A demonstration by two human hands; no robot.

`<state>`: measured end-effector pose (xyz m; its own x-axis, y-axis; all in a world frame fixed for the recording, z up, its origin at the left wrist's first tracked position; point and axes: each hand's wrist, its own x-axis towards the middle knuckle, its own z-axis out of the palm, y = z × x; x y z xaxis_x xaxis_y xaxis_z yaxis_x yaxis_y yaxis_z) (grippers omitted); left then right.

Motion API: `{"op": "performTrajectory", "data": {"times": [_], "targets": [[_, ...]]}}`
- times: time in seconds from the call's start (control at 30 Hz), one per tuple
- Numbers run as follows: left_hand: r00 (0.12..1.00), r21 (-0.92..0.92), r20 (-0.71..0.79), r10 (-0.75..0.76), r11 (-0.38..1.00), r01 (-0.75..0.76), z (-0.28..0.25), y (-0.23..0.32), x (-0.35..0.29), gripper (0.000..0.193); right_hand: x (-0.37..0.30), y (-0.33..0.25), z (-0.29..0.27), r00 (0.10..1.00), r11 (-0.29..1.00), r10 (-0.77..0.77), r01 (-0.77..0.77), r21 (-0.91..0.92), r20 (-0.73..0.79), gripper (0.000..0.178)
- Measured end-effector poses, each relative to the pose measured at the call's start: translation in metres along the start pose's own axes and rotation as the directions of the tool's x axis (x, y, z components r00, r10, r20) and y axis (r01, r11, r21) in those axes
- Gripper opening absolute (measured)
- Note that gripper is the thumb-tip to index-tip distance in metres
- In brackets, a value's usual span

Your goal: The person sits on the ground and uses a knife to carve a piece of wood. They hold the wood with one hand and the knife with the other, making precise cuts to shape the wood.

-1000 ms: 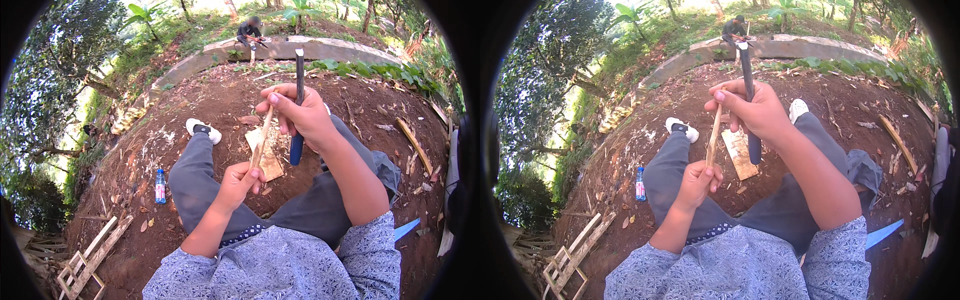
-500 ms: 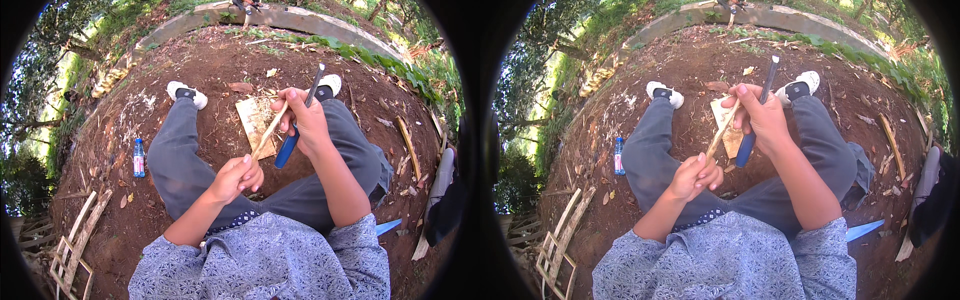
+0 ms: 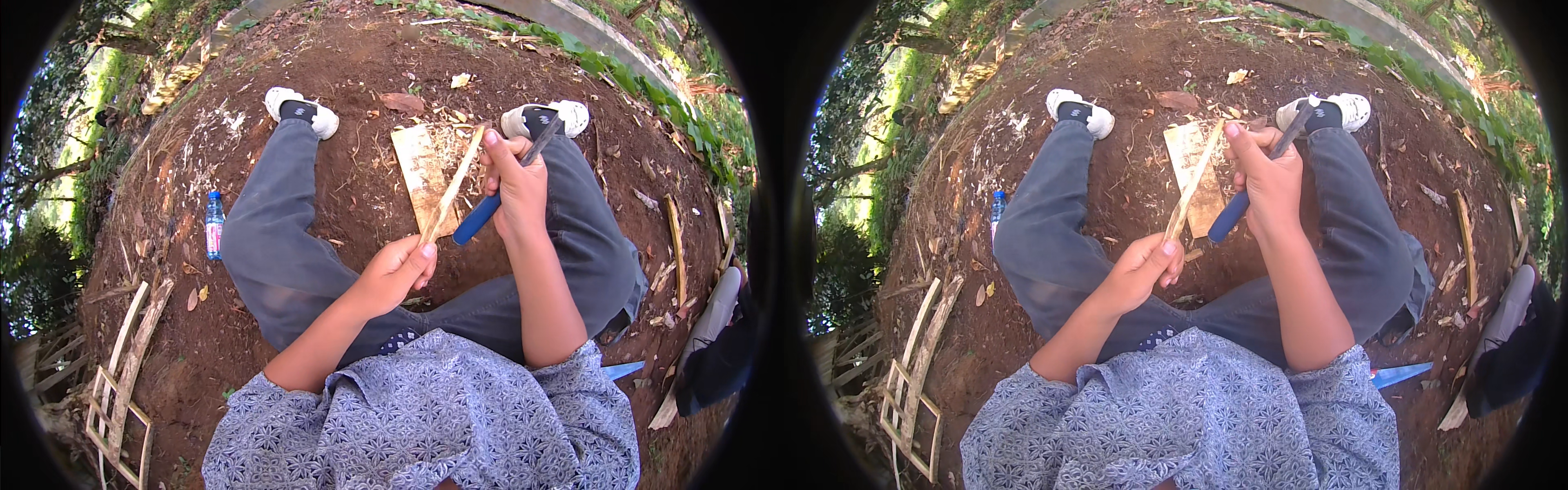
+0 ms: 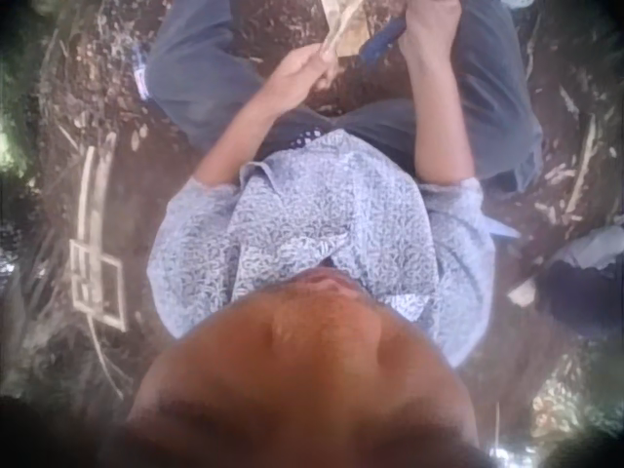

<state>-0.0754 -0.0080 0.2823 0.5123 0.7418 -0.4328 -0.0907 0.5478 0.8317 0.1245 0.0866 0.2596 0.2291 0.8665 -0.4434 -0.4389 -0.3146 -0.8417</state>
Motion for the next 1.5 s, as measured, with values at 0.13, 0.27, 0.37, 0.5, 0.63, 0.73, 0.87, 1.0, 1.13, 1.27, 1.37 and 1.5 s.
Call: {"op": "performTrajectory", "data": {"times": [0.13, 0.27, 0.37, 0.5, 0.63, 0.73, 0.87, 1.0, 1.13, 1.27, 1.37, 1.5], "targets": [[0.996, -0.089, -0.092, -0.010, 0.996, 0.002, -0.003, -0.016, 0.014, 0.034, 0.011, 0.016, -0.010, 0.994, 0.990, 0.107, -0.107, -0.086, -0.004, 0.040], [0.926, -0.133, -0.311, -0.215, 0.974, 0.181, -0.017, -0.042, 0.042, 0.031, 0.021, 0.050, -0.026, 0.913, 0.901, 0.378, -0.324, -0.288, 0.156, 0.061], [0.833, -0.192, -0.364, -0.418, 0.908, 0.372, -0.036, -0.087, 0.075, 0.025, 0.027, 0.091, -0.042, 0.867, 0.810, 0.486, -0.400, -0.428, 0.110, 0.055], [0.808, -0.150, -0.424, -0.410, 0.911, 0.384, -0.054, -0.141, 0.106, 0.025, 0.020, 0.117, -0.043, 0.840, 0.719, 0.534, -0.392, -0.574, 0.094, 0.049], [0.797, -0.190, -0.462, -0.388, 0.922, 0.339, -0.058, -0.167, 0.120, 0.025, 0.020, 0.135, -0.055, 0.878, 0.677, 0.466, -0.274, -0.682, 0.109, 0.047], [0.812, -0.127, -0.450, -0.372, 0.927, 0.354, -0.060, -0.176, 0.120, 0.031, 0.015, 0.136, -0.058, 0.889, 0.631, 0.445, -0.228, -0.741, 0.106, 0.046], [0.844, -0.086, -0.384, -0.375, 0.925, 0.371, -0.069, -0.181, 0.123, 0.036, 0.017, 0.139, -0.057, 0.845, 0.579, 0.513, -0.209, -0.788, 0.153, 0.043], [0.873, 0.001, -0.343, -0.347, 0.929, 0.370, -0.076, -0.185, 0.125, 0.041, 0.013, 0.142, -0.045, 0.825, 0.487, 0.546, -0.168, -0.857, 0.149, 0.039], [0.908, 0.095, -0.299, -0.292, 0.938, 0.333, -0.086, -0.192, 0.126, 0.046, 0.007, 0.144, -0.026, 0.840, 0.385, 0.531, -0.118, -0.915, 0.115, 0.040], [0.921, 0.107, -0.279, -0.273, 0.944, 0.312, -0.084, -0.190, 0.127, 0.045, 0.011, 0.146, -0.016, 0.865, 0.270, 0.484, -0.005, -0.963, 0.131, 0.041], [0.926, 0.031, -0.254, -0.279, 0.955, 0.296, -0.081, -0.186, 0.126, 0.043, 0.012, 0.145, -0.009, 0.868, 0.266, 0.481, -0.010, -0.964, 0.124, 0.042], [0.893, 0.247, -0.414, -0.177, 0.922, 0.297, -0.066, -0.187, 0.127, 0.042, 0.015, 0.143, -0.008, 0.860, 0.277, 0.498, -0.033, -0.960, 0.114, 0.044]]}}
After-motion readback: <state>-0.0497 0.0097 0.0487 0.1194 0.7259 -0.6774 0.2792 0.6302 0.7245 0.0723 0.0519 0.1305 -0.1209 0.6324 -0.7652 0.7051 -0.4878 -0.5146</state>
